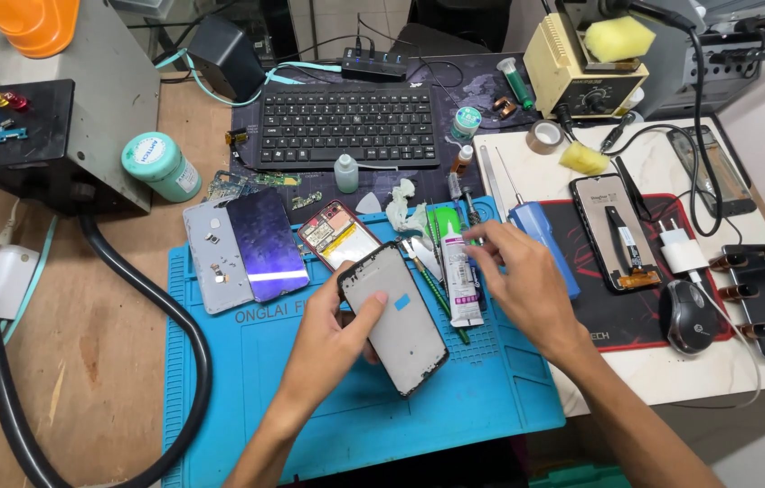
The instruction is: Applying adhesive glue to the perimeter of a mobile phone screen frame on a repair bench.
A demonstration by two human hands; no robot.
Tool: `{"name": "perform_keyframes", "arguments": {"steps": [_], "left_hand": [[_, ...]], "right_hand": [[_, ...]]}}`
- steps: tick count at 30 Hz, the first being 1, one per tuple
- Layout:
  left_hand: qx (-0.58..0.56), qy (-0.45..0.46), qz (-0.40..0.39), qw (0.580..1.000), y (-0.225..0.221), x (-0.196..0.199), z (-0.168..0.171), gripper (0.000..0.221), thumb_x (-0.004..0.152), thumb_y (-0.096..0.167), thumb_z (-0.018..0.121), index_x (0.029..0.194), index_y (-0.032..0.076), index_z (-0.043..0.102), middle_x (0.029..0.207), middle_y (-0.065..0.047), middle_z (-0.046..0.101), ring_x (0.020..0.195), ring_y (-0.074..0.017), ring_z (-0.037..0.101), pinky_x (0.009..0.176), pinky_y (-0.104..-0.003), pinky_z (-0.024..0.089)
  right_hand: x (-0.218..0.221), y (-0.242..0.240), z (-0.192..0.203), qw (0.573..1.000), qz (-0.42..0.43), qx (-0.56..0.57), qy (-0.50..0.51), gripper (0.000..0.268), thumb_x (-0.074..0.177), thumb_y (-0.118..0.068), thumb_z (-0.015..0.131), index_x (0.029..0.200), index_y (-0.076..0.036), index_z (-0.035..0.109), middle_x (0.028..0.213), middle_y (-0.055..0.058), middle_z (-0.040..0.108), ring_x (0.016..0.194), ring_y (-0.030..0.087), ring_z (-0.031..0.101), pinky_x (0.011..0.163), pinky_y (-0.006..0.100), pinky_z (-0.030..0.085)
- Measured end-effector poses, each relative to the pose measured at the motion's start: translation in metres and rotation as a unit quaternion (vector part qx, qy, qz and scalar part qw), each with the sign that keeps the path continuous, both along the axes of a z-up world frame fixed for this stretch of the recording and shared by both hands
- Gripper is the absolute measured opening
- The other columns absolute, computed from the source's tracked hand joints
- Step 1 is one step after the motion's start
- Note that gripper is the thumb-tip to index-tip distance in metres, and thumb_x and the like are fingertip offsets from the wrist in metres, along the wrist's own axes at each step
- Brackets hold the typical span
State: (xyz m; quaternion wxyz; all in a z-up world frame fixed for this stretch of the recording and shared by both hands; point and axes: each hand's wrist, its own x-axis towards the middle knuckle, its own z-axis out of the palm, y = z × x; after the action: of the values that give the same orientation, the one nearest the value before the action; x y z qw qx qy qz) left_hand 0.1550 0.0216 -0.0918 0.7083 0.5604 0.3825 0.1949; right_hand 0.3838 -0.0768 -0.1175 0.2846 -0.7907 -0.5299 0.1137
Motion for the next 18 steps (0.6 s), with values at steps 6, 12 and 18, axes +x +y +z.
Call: {"name": "perform_keyframes", "arguments": {"steps": [6, 12, 18], "left_hand": [[-0.097, -0.066, 0.03, 0.993, 0.0, 0.005, -0.008, 0.041, 0.087, 0.012, 0.068, 0.127, 0.002, 0.06, 0.104, -0.013, 0.069, 0.087, -0.0254, 0.069, 0.048, -0.04, 0.065], [-0.244, -0.065, 0.115, 0.961, 0.006, 0.004, -0.01, 0.099, 0.072, 0.01, 0.071, 0.163, 0.016, 0.032, 0.129, -0.011, 0.066, 0.095, -0.0305, 0.066, 0.06, -0.048, 0.065], [-0.29, -0.113, 0.13, 0.941, 0.003, 0.002, 0.004, 0.063, 0.075, -0.001, 0.064, 0.137, -0.001, 0.053, 0.126, -0.021, 0.068, 0.104, -0.0416, 0.066, 0.063, -0.051, 0.066]], "right_hand": [[-0.014, 0.004, 0.003, 0.994, -0.041, -0.095, -0.025, 0.046, 0.095, -0.051, 0.061, 0.129, -0.019, 0.059, 0.097, 0.004, 0.065, 0.075, 0.02, 0.065, 0.057, 0.041, 0.053], [-0.025, 0.009, 0.01, 0.987, -0.05, -0.154, 0.011, 0.076, 0.092, -0.058, 0.055, 0.155, -0.021, 0.031, 0.118, 0.014, 0.053, 0.092, 0.042, 0.064, 0.066, 0.057, 0.052], [-0.027, 0.007, 0.007, 0.983, -0.04, -0.177, -0.036, 0.081, 0.086, 0.006, 0.048, 0.158, -0.024, 0.027, 0.108, 0.016, 0.054, 0.075, 0.05, 0.062, 0.059, 0.062, 0.048]]}}
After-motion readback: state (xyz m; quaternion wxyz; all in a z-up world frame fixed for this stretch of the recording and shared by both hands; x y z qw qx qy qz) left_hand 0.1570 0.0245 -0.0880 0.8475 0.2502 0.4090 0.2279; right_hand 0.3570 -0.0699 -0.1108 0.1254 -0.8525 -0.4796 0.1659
